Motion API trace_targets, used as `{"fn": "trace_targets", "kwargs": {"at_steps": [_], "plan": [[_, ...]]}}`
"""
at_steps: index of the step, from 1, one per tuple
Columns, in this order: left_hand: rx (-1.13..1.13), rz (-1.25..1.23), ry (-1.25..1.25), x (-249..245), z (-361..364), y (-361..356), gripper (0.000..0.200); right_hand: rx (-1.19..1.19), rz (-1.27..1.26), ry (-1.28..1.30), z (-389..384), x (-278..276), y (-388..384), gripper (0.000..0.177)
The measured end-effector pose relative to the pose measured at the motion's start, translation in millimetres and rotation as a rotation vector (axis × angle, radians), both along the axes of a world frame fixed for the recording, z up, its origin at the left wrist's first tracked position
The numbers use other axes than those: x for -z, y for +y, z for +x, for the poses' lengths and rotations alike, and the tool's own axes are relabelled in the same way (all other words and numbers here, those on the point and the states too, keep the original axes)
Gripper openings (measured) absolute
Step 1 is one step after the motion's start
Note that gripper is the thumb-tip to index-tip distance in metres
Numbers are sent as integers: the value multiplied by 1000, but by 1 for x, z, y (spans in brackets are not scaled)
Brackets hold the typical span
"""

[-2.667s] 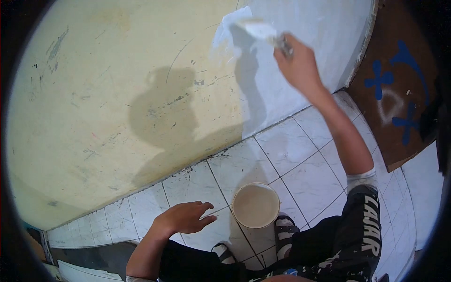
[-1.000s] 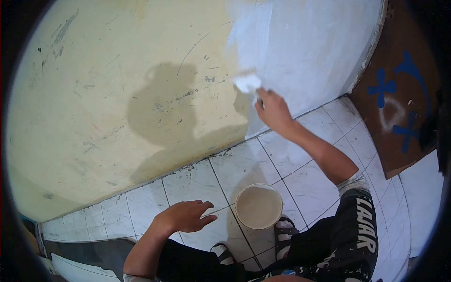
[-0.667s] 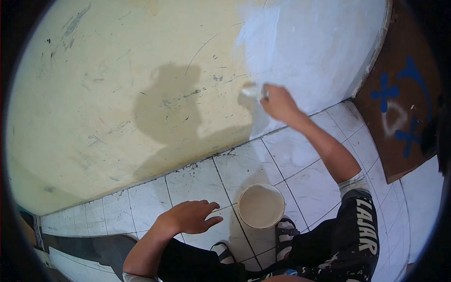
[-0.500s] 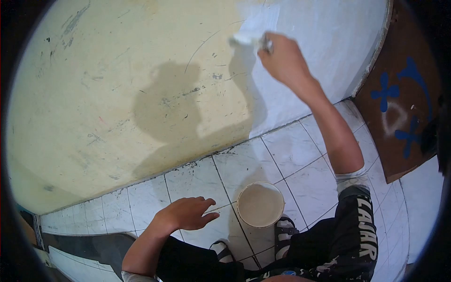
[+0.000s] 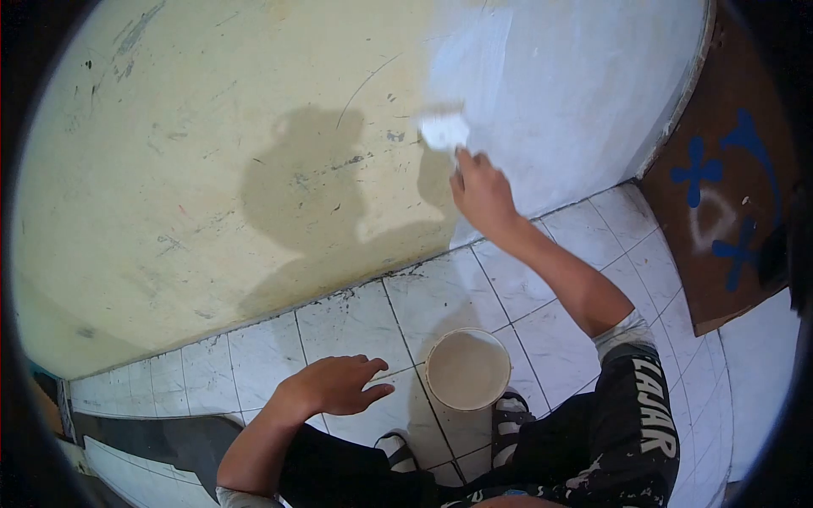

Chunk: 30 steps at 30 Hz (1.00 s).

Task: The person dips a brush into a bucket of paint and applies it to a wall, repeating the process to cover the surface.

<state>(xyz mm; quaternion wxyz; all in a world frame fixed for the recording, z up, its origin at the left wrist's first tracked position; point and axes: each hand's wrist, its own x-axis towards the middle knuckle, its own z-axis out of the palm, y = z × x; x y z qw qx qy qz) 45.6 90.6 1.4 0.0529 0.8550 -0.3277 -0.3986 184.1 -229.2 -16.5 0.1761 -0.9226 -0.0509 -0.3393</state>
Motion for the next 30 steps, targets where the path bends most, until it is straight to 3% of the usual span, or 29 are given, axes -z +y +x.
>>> {"fn": "trace_targets", "kwargs": {"at_steps": [4,8,10,12,16,19,21,24,26,30], "plan": [[4,32,-17,-5,0,-5,58,-16,-13,331,-19,50,-14,35],[18,20,-25,-10,-7,-9,58,-10,5,551,-22,57,-27,27],[26,-15,-9,-8,-12,-8,57,27,175,517,-13,29,-34,27],[24,-2,-16,-9,-13,-8,58,43,40,319,5,-14,-46,26],[-11,50,-17,-16,-11,-9,59,89,65,113,-14,-123,-32,20],[9,42,-14,-7,-6,-7,59,59,97,-91,-19,-157,-34,20],[7,56,1,-13,-6,-10,59,13,71,-391,-19,-173,-38,21],[1,55,16,-10,-2,-11,59,24,195,-330,-31,-208,-32,19],[5,51,18,-5,0,-10,59,23,199,-301,-11,-193,-37,21],[-10,51,18,-1,4,-9,59,63,38,-274,25,-75,-36,34]]}}
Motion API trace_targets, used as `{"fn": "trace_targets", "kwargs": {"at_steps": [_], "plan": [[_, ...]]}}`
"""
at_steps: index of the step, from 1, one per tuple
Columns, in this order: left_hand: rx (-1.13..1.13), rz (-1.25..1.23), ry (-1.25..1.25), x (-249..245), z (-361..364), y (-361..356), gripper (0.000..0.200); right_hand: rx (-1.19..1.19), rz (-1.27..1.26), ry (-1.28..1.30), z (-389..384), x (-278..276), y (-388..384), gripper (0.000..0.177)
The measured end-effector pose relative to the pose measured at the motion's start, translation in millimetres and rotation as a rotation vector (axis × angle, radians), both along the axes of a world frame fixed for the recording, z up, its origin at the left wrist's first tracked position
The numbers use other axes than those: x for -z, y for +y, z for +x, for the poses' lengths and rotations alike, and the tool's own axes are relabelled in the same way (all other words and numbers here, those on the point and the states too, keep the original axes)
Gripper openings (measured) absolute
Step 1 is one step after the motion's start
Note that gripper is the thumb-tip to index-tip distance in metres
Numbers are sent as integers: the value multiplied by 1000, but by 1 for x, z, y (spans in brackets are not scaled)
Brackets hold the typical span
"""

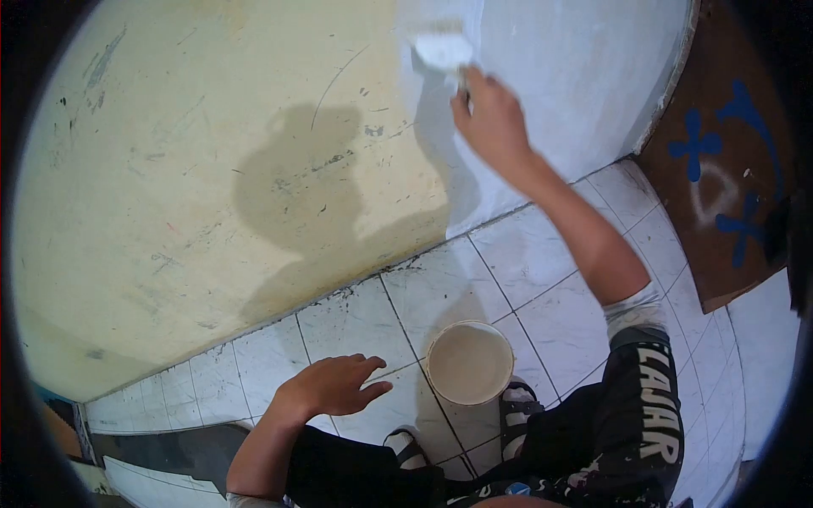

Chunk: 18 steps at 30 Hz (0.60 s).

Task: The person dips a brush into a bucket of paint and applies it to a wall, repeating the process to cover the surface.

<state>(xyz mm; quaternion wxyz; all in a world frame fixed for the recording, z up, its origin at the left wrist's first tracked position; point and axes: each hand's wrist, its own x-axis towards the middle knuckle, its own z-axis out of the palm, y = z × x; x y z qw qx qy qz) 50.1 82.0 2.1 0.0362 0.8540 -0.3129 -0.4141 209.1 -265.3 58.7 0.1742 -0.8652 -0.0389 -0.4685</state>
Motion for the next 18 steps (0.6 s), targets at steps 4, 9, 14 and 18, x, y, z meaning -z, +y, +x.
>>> {"fn": "trace_targets", "kwargs": {"at_steps": [4,9,14,18], "plan": [[-5,1,7,-5,0,-5,59,-38,22,270,-27,106,-1,32],[3,-8,-7,-5,-4,-4,59,11,7,831,-51,146,-33,28],[19,-27,-4,-6,-6,-5,58,-13,45,495,-26,85,-72,20],[8,1,-3,-3,-4,-6,59,46,44,306,-29,-36,-71,22]]}}
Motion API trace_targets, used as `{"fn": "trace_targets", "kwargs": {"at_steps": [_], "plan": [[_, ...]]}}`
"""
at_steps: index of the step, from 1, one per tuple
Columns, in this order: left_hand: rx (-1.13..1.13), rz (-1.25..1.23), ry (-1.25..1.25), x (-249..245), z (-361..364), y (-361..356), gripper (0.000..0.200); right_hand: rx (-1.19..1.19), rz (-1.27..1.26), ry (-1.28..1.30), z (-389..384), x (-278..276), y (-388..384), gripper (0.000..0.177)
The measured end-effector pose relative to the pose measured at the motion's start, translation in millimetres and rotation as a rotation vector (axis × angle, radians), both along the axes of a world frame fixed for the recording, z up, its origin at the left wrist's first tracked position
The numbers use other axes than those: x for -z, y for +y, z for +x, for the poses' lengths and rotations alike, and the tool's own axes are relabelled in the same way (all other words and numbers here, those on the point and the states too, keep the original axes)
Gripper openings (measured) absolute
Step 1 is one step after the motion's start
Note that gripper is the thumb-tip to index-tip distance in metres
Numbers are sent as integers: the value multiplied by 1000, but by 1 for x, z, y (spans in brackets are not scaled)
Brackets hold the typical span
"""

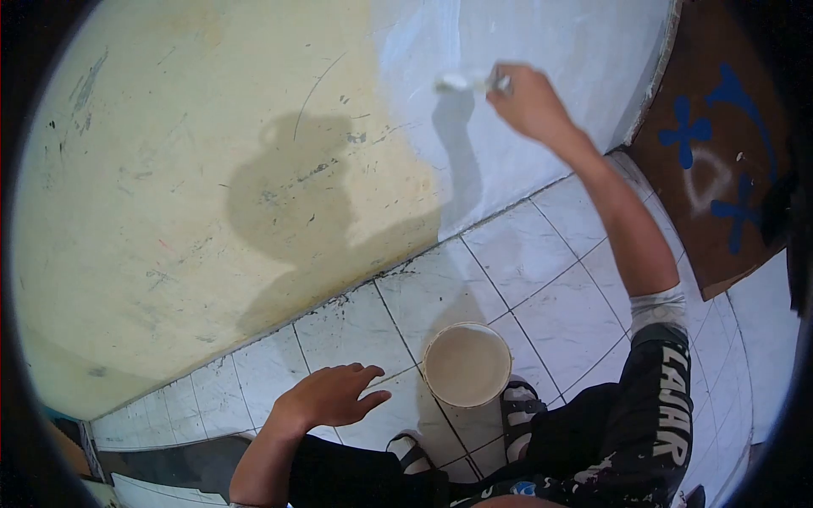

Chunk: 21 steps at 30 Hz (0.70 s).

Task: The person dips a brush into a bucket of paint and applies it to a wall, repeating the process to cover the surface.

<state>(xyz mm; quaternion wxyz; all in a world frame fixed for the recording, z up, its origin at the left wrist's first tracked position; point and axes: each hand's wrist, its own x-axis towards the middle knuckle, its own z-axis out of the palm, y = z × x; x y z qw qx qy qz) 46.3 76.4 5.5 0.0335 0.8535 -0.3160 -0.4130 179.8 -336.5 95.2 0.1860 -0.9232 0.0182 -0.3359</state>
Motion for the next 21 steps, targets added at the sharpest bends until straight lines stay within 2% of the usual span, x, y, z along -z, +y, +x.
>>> {"fn": "trace_targets", "kwargs": {"at_steps": [3,5,8,10,12,13,14,16,18,21], "plan": [[-2,19,20,1,2,-2,60,-43,-26,-100,-1,-45,-11,25],[-2,36,37,2,4,-4,61,-7,-27,-323,-1,-62,-13,28],[-11,43,39,0,6,-6,61,-32,23,-373,-25,-98,13,23],[-10,45,56,2,8,-5,62,-19,38,-400,-18,-95,16,23],[2,33,46,10,10,-2,62,12,-141,-438,13,-61,7,24],[12,23,41,12,12,-1,62,-65,-29,-443,21,-36,14,26],[14,22,37,10,12,-1,62,-58,-36,-335,23,-10,16,26],[4,21,49,8,11,-3,61,-91,21,-304,25,52,19,28],[1,13,46,7,10,-2,60,-84,28,-159,16,108,19,32],[15,2,24,8,9,2,60,-87,15,147,-11,161,20,23]]}}
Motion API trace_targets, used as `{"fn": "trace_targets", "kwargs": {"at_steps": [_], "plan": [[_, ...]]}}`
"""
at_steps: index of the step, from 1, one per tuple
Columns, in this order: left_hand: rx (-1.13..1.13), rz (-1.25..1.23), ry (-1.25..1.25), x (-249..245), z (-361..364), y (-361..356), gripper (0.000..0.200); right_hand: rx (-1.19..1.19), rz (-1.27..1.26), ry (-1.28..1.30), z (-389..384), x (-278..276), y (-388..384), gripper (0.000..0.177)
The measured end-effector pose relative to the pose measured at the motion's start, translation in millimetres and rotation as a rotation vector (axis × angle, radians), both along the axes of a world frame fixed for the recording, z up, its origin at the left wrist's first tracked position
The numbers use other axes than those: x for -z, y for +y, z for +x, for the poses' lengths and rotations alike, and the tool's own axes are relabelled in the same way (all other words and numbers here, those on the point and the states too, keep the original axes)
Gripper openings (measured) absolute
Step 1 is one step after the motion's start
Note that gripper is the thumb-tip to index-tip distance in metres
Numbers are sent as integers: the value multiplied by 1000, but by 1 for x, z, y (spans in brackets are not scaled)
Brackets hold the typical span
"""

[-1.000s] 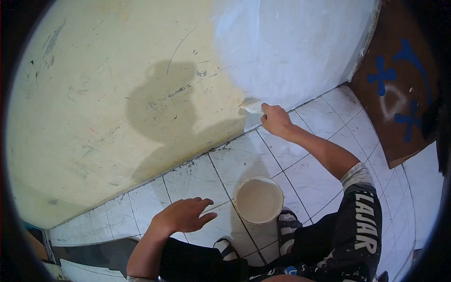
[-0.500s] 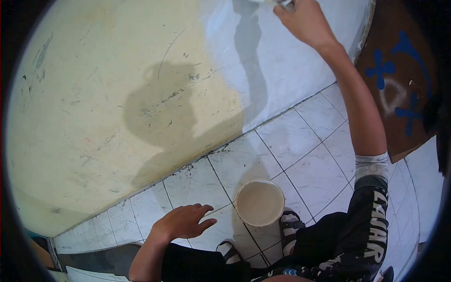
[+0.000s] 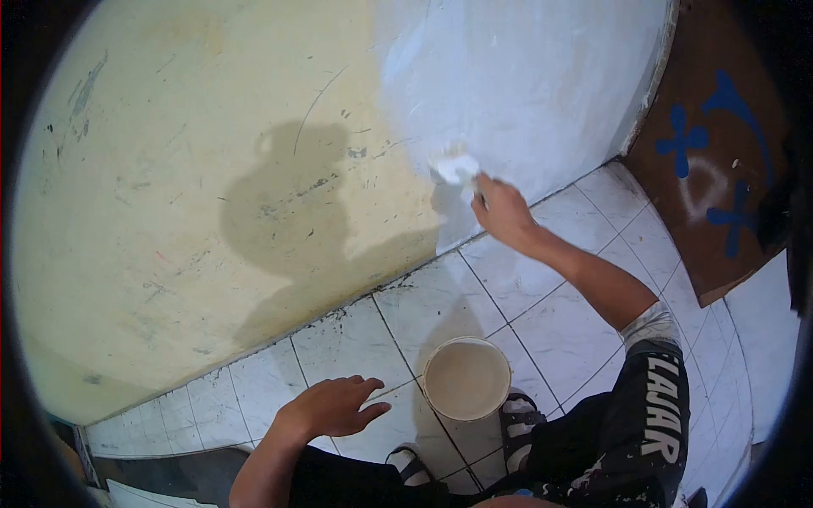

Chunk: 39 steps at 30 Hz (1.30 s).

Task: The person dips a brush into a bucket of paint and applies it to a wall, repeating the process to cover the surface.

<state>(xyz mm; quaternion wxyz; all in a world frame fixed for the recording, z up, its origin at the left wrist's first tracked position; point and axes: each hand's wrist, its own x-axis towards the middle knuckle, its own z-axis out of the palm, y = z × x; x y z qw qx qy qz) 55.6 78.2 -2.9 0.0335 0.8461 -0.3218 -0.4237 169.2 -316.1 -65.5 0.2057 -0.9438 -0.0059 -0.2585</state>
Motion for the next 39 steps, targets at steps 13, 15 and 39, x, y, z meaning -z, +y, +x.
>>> {"fn": "trace_targets", "kwargs": {"at_steps": [13,15,39], "plan": [[10,-42,-57,-13,-14,6,57,16,54,240,46,-32,42,23],[16,-46,-50,-12,-15,9,57,51,51,222,40,-81,50,20],[-10,-9,-31,-7,-7,5,58,-13,63,497,-7,170,52,31]]}}
